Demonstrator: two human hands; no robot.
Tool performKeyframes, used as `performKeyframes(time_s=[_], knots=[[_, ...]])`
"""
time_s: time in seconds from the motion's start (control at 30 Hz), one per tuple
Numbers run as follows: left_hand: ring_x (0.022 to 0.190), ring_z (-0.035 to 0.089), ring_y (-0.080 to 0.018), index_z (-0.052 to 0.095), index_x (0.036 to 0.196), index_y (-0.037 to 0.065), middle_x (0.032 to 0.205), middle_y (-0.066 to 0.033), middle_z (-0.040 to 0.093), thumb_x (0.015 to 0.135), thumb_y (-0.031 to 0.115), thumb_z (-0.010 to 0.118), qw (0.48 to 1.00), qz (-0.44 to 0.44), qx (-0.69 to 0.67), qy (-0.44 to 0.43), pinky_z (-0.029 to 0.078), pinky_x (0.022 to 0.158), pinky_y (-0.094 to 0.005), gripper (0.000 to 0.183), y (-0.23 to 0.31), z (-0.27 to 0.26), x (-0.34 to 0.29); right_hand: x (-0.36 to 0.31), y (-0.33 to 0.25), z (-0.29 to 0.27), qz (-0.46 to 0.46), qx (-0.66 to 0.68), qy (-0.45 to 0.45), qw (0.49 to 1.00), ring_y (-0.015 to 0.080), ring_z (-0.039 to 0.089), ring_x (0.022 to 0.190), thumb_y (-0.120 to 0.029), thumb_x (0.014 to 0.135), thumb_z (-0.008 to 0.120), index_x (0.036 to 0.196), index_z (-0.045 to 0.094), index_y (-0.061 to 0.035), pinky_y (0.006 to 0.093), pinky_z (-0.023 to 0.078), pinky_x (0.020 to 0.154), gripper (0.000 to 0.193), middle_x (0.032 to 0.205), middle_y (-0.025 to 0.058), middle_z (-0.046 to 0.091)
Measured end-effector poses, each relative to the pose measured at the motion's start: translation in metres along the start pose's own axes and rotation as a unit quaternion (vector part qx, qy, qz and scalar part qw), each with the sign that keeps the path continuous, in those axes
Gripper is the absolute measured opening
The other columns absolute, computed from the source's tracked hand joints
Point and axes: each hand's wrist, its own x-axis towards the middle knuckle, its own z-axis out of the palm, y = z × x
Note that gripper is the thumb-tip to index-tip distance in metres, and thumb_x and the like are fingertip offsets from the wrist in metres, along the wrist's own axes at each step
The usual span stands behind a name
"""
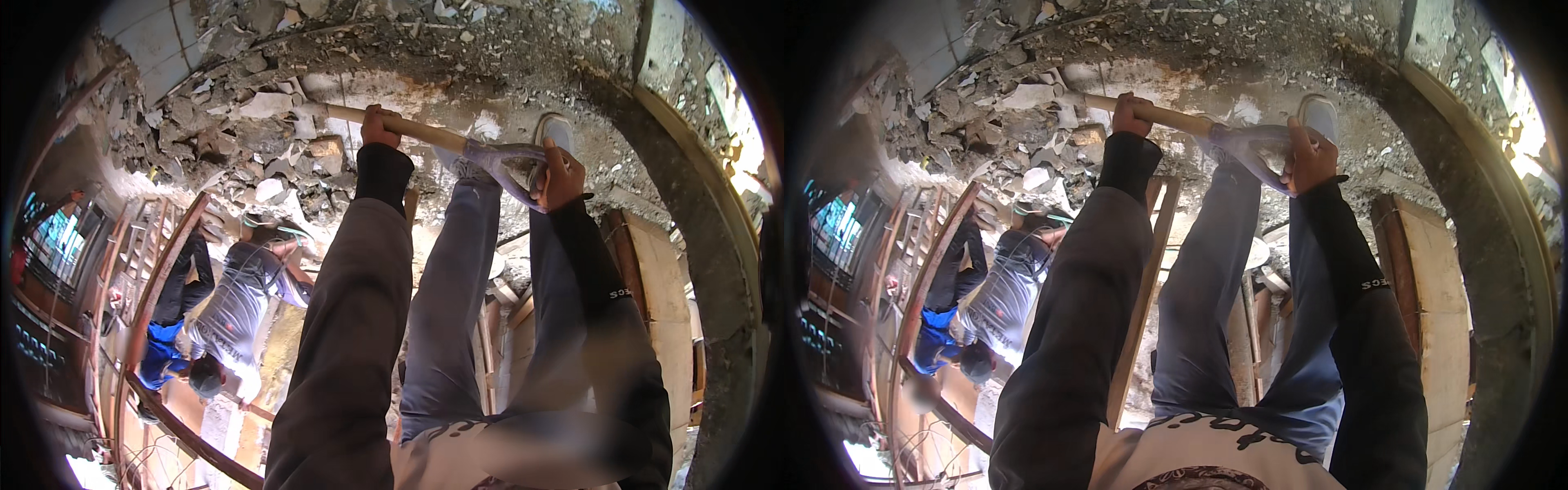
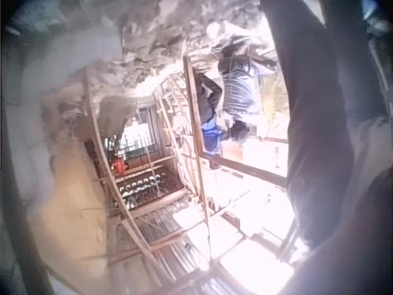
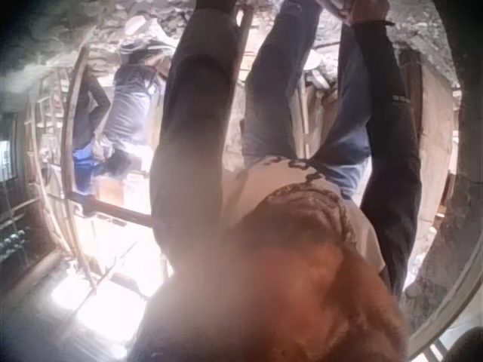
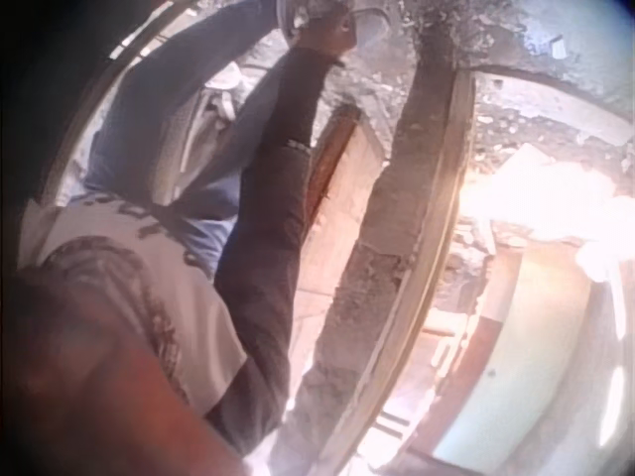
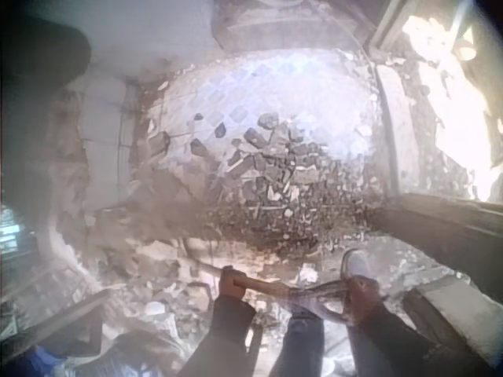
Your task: The person uses a pickaxe to break up a concrete floor, repeatedly striking and prying at the surface to create rubble. Other workers are visible nearby, but the camera wearer focuses on breaking the floor in a confined area.
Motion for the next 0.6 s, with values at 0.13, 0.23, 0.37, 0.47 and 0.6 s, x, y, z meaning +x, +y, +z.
performKeyframes(time_s=[0.13,0.23,0.37,0.47,0.6], knots=[[0.066,0.058,-0.0252,0.051,0.079,0.007,0.068,-0.0079,0.054,0.081,0.007,0.060,0.986,0.101,0.124,-0.055,0.052,0.068,-0.0409,0.009,-0.043,-0.012,-0.014,0.006,0.004,-0.049,0.046,0.041,0.011,0.998,0.0106,0.037,0.035,-0.038,0.090,0.068,0.083,0.059,-0.0058,0.0291,0.030,0.032,0.035,0.049,-0.0008,0.039],[0.073,0.061,-0.0219,0.054,0.086,0.007,0.075,-0.0076,0.057,0.072,-0.006,0.062,0.959,0.154,0.144,-0.188,0.053,0.072,-0.0376,0.021,-0.087,-0.004,-0.048,-0.017,-0.018,-0.094,0.052,0.012,0.007,0.999,0.0099,0.034,0.035,-0.042,0.091,0.066,0.076,0.053,-0.0103,0.0293,0.028,0.032,0.037,0.049,-0.0024,0.035],[0.057,0.049,-0.0198,0.050,0.079,0.011,0.064,-0.0031,0.046,0.085,0.017,0.061,0.996,-0.037,-0.052,-0.069,0.047,0.057,-0.0363,0.014,-0.133,0.027,-0.130,-0.080,-0.030,-0.162,0.004,-0.021,0.055,0.998,0.0071,0.032,0.039,-0.046,0.092,0.063,0.074,0.052,-0.0139,0.0261,0.023,0.035,0.038,0.053,-0.0034,0.039],[0.057,0.047,-0.0167,0.050,0.080,0.013,0.064,-0.0013,0.044,0.085,0.016,0.062,0.990,-0.066,-0.112,-0.045,0.045,0.055,-0.0337,0.013,-0.146,0.040,-0.202,-0.137,-0.036,-0.205,-0.034,-0.046,0.065,0.996,0.0086,0.038,0.041,-0.041,0.092,0.063,0.084,0.058,-0.0109,0.0266,0.031,0.037,0.032,0.055,-0.0033,0.045],[0.059,0.048,-0.0162,0.051,0.082,0.011,0.068,-0.0021,0.045,0.086,0.015,0.062,0.987,-0.103,-0.110,-0.057,0.045,0.055,-0.0331,0.013,-0.132,0.035,-0.270,-0.212,-0.044,-0.224,0.030,-0.073,0.118,0.990,0.0106,0.042,0.041,-0.063,0.090,0.054,0.064,0.047,-0.0137,0.0269,0.033,0.037,0.056,0.050,0.0000,0.043]])
